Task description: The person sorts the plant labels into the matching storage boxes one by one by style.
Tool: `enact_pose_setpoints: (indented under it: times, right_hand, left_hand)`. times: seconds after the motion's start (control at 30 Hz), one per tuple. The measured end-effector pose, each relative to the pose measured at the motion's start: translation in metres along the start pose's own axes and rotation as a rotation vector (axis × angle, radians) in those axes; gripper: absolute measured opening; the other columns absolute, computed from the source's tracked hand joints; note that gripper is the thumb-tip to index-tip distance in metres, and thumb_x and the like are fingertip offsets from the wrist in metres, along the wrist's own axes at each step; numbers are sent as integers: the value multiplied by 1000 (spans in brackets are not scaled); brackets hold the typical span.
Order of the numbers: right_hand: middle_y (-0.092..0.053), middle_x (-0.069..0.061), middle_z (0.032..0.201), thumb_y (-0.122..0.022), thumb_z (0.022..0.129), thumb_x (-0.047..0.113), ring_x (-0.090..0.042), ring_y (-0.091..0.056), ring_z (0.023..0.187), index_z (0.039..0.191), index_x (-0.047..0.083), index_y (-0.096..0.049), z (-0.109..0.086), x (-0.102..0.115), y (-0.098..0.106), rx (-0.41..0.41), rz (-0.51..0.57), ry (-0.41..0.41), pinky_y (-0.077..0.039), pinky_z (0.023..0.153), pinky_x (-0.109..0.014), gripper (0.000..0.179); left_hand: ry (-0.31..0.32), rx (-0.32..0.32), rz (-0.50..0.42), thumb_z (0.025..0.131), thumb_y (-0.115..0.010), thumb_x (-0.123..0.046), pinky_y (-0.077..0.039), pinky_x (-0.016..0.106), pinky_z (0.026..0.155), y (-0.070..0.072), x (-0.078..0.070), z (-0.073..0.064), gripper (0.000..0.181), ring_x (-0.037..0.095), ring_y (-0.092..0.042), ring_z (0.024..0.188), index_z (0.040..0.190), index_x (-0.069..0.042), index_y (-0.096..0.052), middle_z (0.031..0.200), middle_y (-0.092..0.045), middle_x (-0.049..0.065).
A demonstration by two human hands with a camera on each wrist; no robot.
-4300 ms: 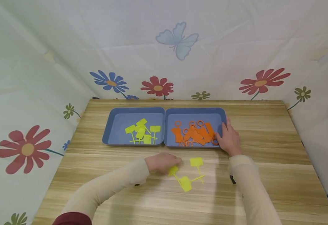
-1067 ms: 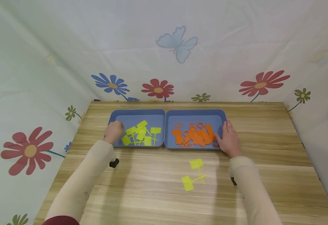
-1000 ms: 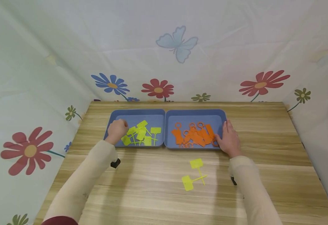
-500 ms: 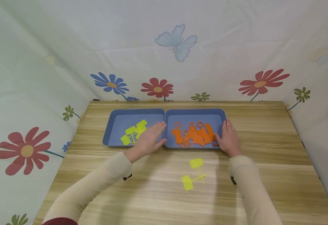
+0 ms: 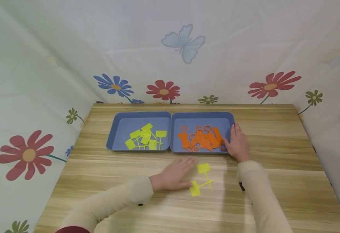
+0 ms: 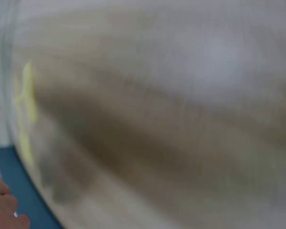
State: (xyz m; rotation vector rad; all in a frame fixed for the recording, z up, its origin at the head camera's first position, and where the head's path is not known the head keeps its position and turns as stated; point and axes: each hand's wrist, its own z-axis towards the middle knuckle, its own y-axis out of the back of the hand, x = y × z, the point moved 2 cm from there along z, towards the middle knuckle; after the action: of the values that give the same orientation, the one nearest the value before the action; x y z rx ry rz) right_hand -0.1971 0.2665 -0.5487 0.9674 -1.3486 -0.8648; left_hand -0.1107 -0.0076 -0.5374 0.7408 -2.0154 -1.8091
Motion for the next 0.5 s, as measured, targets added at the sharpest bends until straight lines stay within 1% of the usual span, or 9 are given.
enact_pose_setpoints:
  times: [0.1,0.27,0.37,0.5]
  right_hand:
    - [6,-23,147,-38,91,39,-43,-7,132,139,-8,-3,-1,0,0,-3,-1,3,-13,104,-57,76]
    - [5,-24,146,-38,91,38,-44,-8,132,138,-9,-3,-2,1,1,1,-9,8,-13,103,-57,75]
    - [4,-25,146,-38,91,38,-44,-9,131,138,-10,-4,-2,2,2,0,-14,10,-14,103,-58,75]
    - [4,-24,146,-38,91,37,-45,-9,131,138,-9,-4,-2,2,2,-2,-18,6,-14,103,-58,75]
  left_hand:
    - [-3,37,12,83,-34,-63,-21,39,109,-12,-11,2,84,20,-10,138,143,-10,-12,149,-10,7]
    - [41,104,6,78,-32,-69,-19,36,110,-28,-22,6,86,14,-5,138,143,-17,-12,150,-5,1]
    - [55,135,-4,77,-34,-70,-18,36,110,-33,-26,8,87,13,-4,138,143,-19,-13,150,-3,-1]
    - [56,143,1,75,-35,-71,-16,36,111,-37,-27,10,88,12,-2,138,143,-21,-11,150,-1,-3]
